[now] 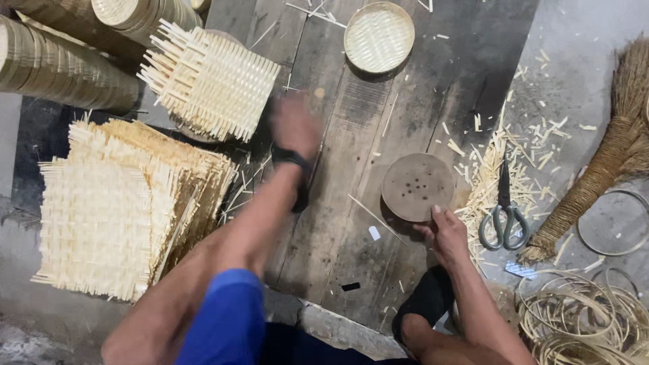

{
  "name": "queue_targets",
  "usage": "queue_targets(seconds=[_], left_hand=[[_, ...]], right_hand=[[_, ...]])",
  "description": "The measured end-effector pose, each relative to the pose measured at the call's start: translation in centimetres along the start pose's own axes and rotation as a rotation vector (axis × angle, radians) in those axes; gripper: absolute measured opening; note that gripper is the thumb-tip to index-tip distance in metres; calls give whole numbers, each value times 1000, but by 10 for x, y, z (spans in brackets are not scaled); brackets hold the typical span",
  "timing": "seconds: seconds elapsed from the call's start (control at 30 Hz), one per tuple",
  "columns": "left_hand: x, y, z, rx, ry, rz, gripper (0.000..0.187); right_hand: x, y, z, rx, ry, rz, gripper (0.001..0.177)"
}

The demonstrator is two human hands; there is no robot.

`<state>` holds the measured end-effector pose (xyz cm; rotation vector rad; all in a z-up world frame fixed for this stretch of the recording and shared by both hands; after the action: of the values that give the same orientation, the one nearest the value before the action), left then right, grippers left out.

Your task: The person assembles small round bamboo trays by placing a woven bamboo mat onto a circular wooden base. They then use a pair of shears to trim the excess bamboo strips protruding from the edge of the base. The finished trays are stacked on the floor.

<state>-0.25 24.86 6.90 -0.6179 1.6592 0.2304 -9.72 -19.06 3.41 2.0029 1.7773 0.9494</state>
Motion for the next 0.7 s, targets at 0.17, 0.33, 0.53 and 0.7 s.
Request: queue_targets(seconds=[0.17,0.33,0.53,0.7], left_hand=[[-90,87,13,-15,-456,351,73],[-118,96,-15,114,-698,21,30],[-56,-29,-120,632,-562,-281,37],[11,-114,-236,1058,-3,-143,61]], right_hand=[[-7,-4,-9,3,-13,-12,40],[-24,-6,-11,-78,-60,-15,38],[-35,13,-9,-377,-147,-44,36],[-44,29,0,-343,-108,-221,29]])
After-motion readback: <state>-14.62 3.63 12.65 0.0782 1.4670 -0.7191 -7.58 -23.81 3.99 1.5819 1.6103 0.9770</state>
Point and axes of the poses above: each hand's wrist, its own z-axis towards the middle knuckle, its own x-axis out of the palm, y = z × x, the point moved 3 cm from there along z, towards the middle knuckle, and after that the axes turned 2 degrees about y, right-handed, at the moved point
